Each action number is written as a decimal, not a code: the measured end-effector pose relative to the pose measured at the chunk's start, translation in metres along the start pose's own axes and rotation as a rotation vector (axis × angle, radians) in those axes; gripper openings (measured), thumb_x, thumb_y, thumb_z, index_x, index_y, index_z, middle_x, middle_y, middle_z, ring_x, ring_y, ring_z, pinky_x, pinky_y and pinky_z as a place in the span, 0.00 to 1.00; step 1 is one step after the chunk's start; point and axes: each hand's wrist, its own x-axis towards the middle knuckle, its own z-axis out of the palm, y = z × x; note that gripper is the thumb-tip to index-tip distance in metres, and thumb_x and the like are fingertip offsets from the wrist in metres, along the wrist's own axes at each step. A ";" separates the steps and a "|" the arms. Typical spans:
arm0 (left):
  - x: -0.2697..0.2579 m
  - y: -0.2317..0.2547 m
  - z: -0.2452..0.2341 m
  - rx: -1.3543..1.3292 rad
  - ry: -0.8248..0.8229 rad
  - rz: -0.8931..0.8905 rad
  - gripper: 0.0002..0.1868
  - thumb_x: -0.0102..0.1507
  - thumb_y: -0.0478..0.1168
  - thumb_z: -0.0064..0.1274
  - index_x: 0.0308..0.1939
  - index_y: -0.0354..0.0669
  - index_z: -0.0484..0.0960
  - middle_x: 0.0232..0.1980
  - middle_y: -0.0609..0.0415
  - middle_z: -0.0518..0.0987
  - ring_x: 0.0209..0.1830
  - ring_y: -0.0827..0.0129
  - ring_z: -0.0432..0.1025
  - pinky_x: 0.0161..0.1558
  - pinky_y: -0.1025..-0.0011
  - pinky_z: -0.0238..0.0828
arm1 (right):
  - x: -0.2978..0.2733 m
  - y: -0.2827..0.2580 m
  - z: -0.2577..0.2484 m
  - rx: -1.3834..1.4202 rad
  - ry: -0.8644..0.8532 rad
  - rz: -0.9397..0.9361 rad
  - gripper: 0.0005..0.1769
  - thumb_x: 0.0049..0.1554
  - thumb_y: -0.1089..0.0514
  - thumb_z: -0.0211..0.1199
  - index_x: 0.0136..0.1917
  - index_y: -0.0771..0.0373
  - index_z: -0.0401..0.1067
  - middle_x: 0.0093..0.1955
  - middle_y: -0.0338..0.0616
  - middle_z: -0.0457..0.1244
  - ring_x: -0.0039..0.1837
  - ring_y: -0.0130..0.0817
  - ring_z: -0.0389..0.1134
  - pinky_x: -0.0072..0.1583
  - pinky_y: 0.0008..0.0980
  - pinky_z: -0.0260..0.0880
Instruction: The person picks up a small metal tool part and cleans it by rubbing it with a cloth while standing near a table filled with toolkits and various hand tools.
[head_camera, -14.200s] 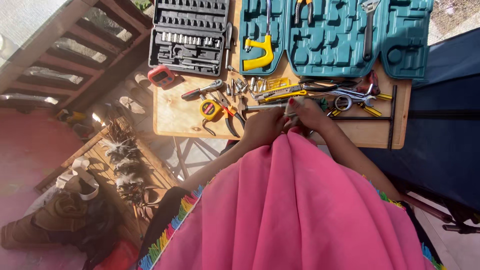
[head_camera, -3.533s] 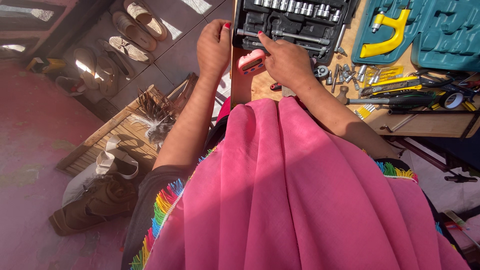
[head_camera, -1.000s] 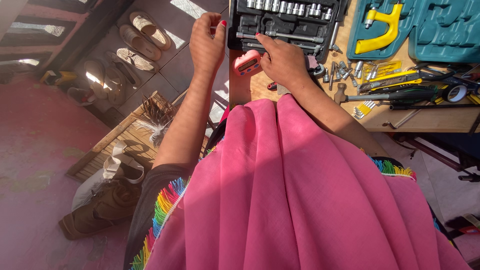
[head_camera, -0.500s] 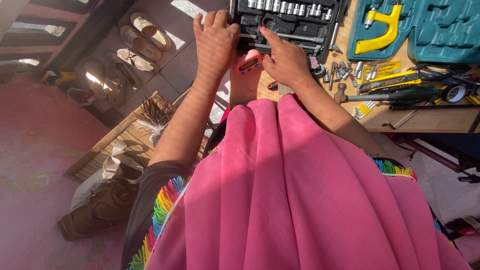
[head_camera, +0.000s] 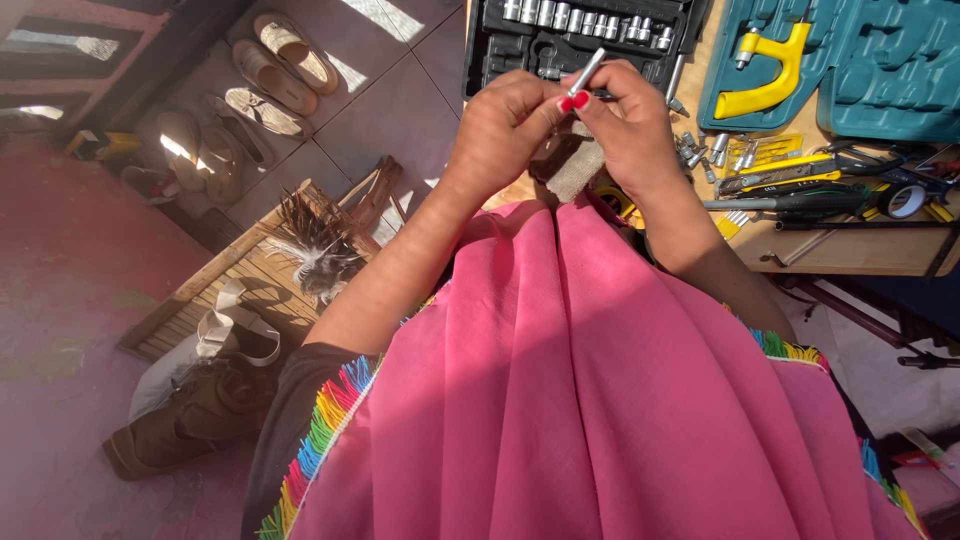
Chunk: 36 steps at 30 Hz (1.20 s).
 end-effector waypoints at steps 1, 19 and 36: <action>-0.003 -0.004 -0.003 0.105 -0.057 0.011 0.08 0.65 0.41 0.62 0.46 0.44 0.89 0.37 0.53 0.82 0.37 0.70 0.77 0.40 0.72 0.75 | -0.004 0.001 -0.006 0.057 0.002 0.081 0.05 0.69 0.64 0.60 0.58 0.66 0.72 0.55 0.37 0.66 0.57 0.23 0.68 0.60 0.25 0.71; 0.010 -0.025 -0.024 0.281 0.007 0.187 0.14 0.62 0.36 0.63 0.51 0.42 0.84 0.45 0.53 0.83 0.44 0.64 0.80 0.47 0.66 0.76 | 0.029 0.055 0.000 0.144 -0.028 0.159 0.09 0.61 0.73 0.62 0.54 0.65 0.71 0.47 0.39 0.67 0.43 0.19 0.64 0.43 0.20 0.62; 0.032 -0.076 -0.040 0.908 0.091 0.407 0.07 0.56 0.41 0.65 0.38 0.52 0.84 0.41 0.58 0.76 0.47 0.59 0.70 0.50 0.60 0.62 | -0.015 0.014 -0.043 -0.522 0.030 0.333 0.21 0.61 0.60 0.68 0.66 0.64 0.70 0.43 0.33 0.63 0.41 0.18 0.61 0.43 0.23 0.64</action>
